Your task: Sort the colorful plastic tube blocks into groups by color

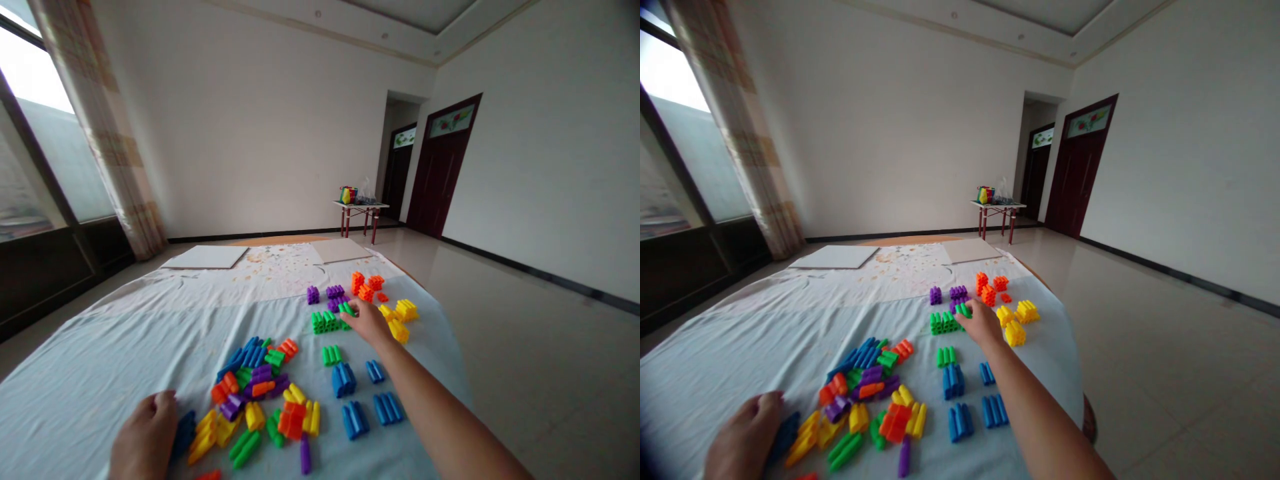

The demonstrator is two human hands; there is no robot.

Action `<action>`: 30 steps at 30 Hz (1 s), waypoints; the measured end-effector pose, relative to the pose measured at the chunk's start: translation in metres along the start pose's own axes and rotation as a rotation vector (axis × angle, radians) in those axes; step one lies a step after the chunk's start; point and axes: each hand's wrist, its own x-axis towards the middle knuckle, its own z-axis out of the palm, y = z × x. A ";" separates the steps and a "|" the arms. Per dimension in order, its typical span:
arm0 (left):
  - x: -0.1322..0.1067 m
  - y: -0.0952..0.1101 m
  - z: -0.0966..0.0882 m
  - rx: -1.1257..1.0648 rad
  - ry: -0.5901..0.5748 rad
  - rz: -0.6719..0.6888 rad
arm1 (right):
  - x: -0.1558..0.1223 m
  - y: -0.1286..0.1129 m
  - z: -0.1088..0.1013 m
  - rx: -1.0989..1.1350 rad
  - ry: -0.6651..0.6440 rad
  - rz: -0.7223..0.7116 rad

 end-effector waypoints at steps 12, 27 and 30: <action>-0.002 -0.002 0.007 -0.006 -0.115 -0.079 | 0.018 0.027 0.034 -0.351 -0.142 0.115; -0.007 0.005 0.003 -0.021 -0.141 -0.094 | 0.019 0.030 0.044 -0.448 -0.183 0.134; -0.007 0.005 0.003 -0.021 -0.158 -0.093 | 0.018 0.032 0.042 -0.462 -0.176 0.147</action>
